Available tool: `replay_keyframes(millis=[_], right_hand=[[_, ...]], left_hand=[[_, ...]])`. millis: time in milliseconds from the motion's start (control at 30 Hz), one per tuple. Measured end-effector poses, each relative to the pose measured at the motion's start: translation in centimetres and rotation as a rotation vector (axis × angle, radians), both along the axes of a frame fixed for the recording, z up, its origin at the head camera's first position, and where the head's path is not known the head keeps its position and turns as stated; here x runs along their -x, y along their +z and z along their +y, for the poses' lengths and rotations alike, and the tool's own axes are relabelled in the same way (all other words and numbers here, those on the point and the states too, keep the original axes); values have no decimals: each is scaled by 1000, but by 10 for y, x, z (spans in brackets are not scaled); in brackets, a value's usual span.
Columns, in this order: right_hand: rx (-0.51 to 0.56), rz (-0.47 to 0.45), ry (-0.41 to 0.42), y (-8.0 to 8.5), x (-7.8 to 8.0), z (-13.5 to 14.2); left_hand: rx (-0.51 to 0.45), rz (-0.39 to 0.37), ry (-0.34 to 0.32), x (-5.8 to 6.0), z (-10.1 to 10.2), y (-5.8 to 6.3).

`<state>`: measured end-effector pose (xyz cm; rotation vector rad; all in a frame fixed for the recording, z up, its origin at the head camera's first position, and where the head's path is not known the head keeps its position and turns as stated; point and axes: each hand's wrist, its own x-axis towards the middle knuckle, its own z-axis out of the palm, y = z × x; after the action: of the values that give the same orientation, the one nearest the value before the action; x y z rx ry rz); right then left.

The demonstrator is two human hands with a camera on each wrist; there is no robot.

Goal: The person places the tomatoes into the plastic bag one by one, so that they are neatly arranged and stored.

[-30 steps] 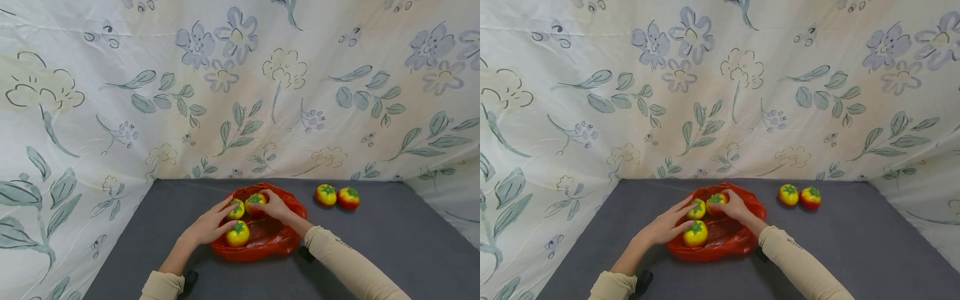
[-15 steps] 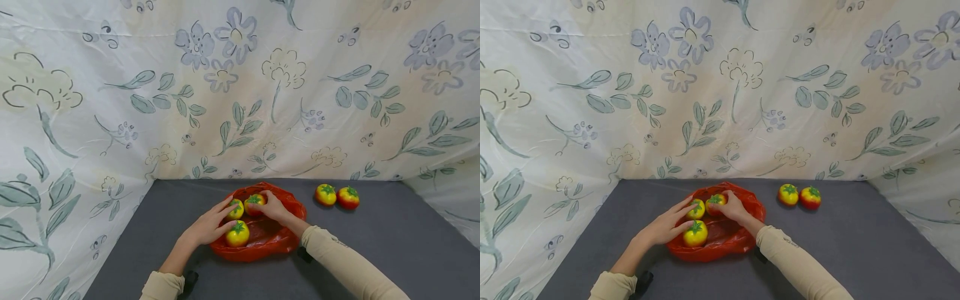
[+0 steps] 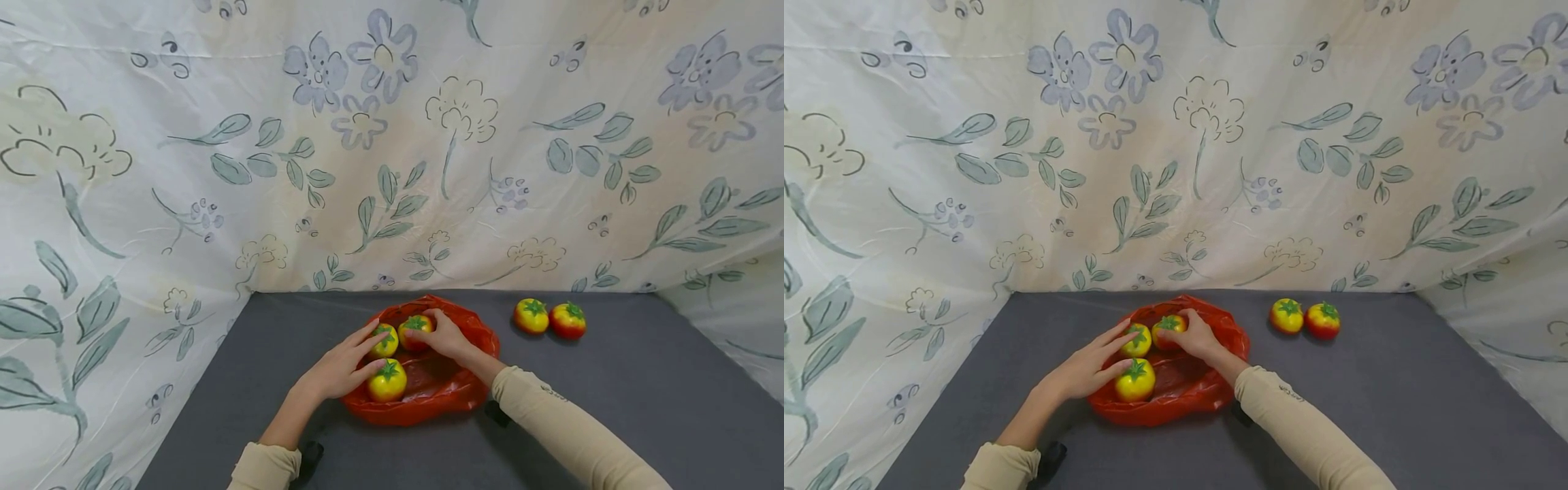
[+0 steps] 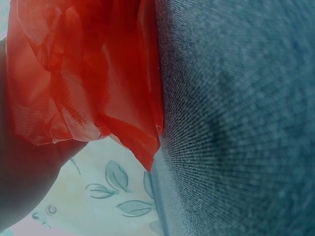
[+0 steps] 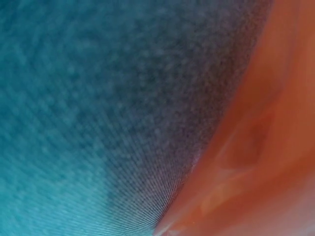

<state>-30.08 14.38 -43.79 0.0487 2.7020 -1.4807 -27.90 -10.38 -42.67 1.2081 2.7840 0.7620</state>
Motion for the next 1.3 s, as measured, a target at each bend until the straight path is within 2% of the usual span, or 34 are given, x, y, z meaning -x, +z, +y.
replay_keyframes(millis=[500,1033,1300], right_hand=[[21,8,-10,-1,1,6],[-11,27,-26,-1,-4,11],[4,31,-34,7,-5,15]], left_hand=[[-4,-8,-16,-1,1,3],[11,-3,-5,-2,1,-1],[17,5,5,-1,0,0]])
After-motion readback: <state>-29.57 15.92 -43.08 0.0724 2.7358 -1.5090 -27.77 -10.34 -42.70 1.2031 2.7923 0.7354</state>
